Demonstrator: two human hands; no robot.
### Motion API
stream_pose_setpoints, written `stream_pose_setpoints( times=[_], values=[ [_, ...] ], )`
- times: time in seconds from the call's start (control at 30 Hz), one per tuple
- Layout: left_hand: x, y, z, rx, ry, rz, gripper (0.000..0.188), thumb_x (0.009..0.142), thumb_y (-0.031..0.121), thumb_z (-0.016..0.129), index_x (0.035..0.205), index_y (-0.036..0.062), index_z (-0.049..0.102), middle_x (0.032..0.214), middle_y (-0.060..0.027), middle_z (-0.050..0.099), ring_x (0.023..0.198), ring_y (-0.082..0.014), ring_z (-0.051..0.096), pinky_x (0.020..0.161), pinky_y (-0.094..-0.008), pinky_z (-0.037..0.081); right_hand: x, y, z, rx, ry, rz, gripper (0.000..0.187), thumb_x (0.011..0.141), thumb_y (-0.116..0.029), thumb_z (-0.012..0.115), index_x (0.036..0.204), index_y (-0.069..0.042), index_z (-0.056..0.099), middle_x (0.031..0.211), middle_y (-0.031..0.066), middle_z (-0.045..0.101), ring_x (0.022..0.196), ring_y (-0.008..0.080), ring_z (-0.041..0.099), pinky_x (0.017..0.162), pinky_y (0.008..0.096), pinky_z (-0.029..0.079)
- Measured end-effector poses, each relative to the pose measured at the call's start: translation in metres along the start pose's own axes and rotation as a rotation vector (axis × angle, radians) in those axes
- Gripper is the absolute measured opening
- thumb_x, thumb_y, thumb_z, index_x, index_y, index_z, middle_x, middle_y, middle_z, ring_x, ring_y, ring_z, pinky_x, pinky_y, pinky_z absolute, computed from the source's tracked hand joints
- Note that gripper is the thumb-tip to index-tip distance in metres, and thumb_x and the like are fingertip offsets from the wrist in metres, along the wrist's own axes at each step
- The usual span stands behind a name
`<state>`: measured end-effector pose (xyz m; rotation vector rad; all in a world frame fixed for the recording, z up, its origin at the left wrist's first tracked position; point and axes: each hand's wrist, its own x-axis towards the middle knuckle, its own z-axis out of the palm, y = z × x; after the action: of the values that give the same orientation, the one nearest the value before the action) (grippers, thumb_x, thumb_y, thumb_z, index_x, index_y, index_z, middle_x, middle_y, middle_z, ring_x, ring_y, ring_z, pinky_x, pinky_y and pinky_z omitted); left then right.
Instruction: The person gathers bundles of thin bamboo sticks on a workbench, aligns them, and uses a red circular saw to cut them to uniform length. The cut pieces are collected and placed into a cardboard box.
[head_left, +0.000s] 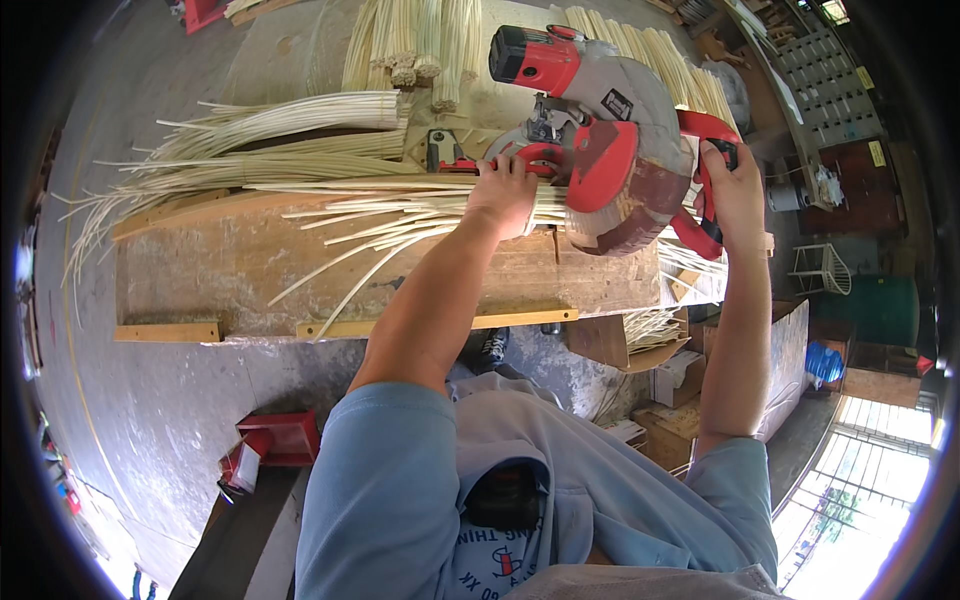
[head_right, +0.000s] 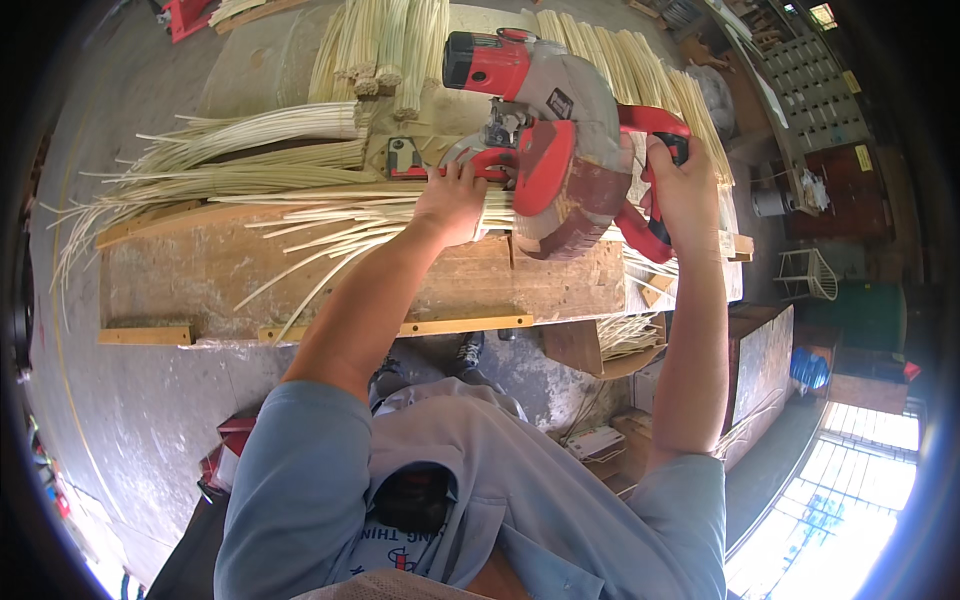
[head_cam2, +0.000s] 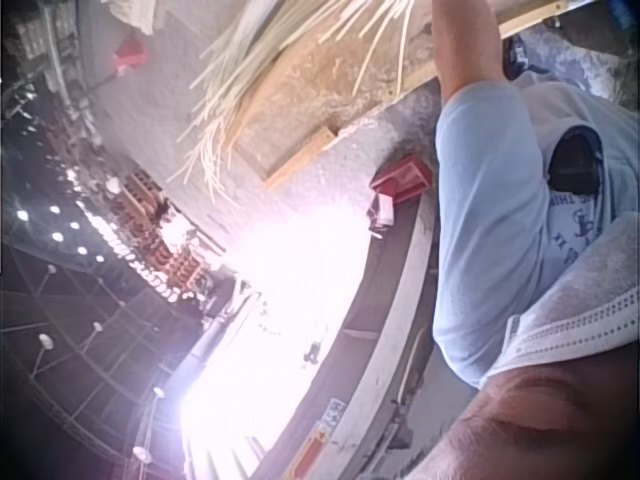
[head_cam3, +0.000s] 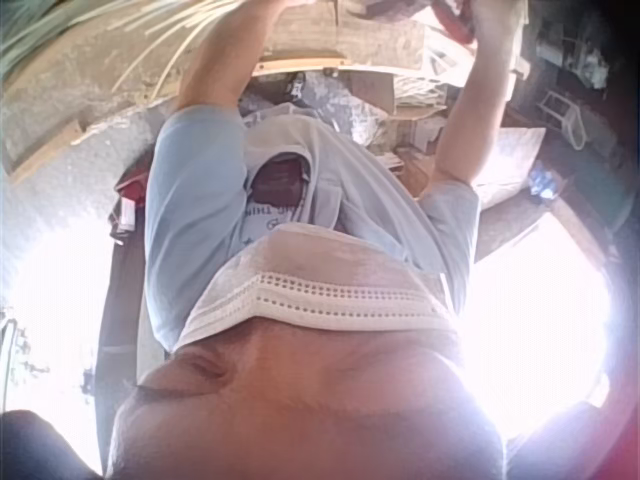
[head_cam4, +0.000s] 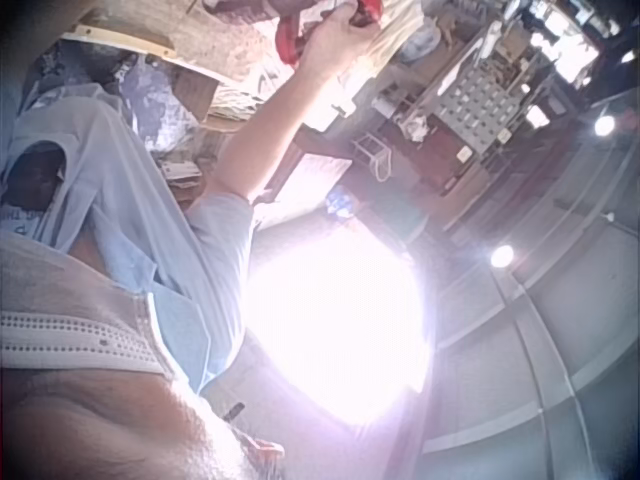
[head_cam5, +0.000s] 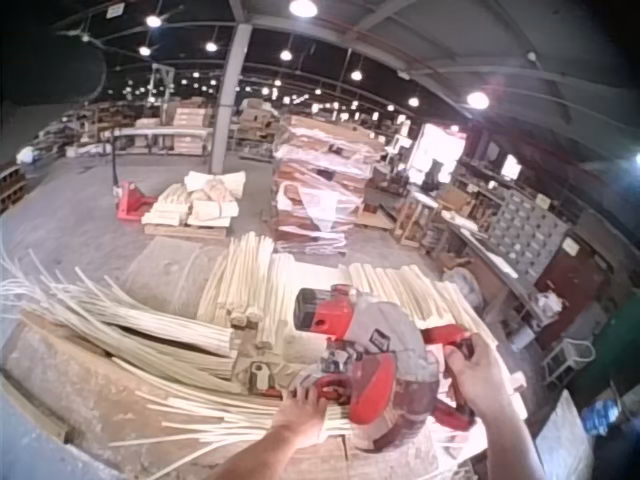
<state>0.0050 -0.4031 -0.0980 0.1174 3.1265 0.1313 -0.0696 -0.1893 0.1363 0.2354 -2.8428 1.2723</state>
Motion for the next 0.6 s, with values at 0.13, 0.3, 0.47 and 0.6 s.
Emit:
stream_pose_setpoints(
  times=[0.13,0.3,0.47,0.6],
  values=[
    [-0.001,0.000,-0.002,-0.017,0.005,0.013,0.068,0.078,0.048,0.081,0.127,0.0038,0.063,0.136,-0.0205,0.055,0.129,-0.0400,0.049,0.101,-0.0648,0.043,-0.002,0.002,0.000,0.009,0.004,-0.009,0.036,0.096,-0.031,0.068,0.111,0.001,0.059,0.076,0.0077,0.066,0.049,0.0152,0.061,0.047,0.0304,0.047],
    [-0.002,0.000,-0.009,-0.015,-0.021,0.015,0.075,0.077,0.053,0.082,0.129,0.0026,0.061,0.137,-0.0209,0.054,0.131,-0.0392,0.049,0.104,-0.0637,0.044,-0.002,0.003,0.000,0.011,0.006,-0.002,0.034,0.096,-0.030,0.068,0.110,0.000,0.059,0.076,0.0074,0.066,0.049,0.0148,0.061,0.047,0.0302,0.047],
    [-0.004,0.001,-0.014,-0.024,-0.024,0.011,0.075,0.077,0.052,0.082,0.129,0.0019,0.060,0.136,-0.0208,0.054,0.130,-0.0384,0.050,0.104,-0.0626,0.044,-0.005,0.002,0.001,0.024,0.006,0.006,0.034,0.096,-0.029,0.068,0.110,0.000,0.059,0.075,0.0075,0.066,0.048,0.0149,0.061,0.047,0.0302,0.047],
    [-0.004,0.000,-0.012,-0.030,-0.013,0.009,0.075,0.077,0.052,0.082,0.128,0.0018,0.060,0.136,-0.0204,0.054,0.130,-0.0383,0.050,0.104,-0.0619,0.044,-0.006,0.004,0.001,0.029,0.010,0.003,0.034,0.096,-0.029,0.068,0.110,0.000,0.058,0.075,0.0077,0.066,0.048,0.0152,0.061,0.047,0.0303,0.047]
  ],
)
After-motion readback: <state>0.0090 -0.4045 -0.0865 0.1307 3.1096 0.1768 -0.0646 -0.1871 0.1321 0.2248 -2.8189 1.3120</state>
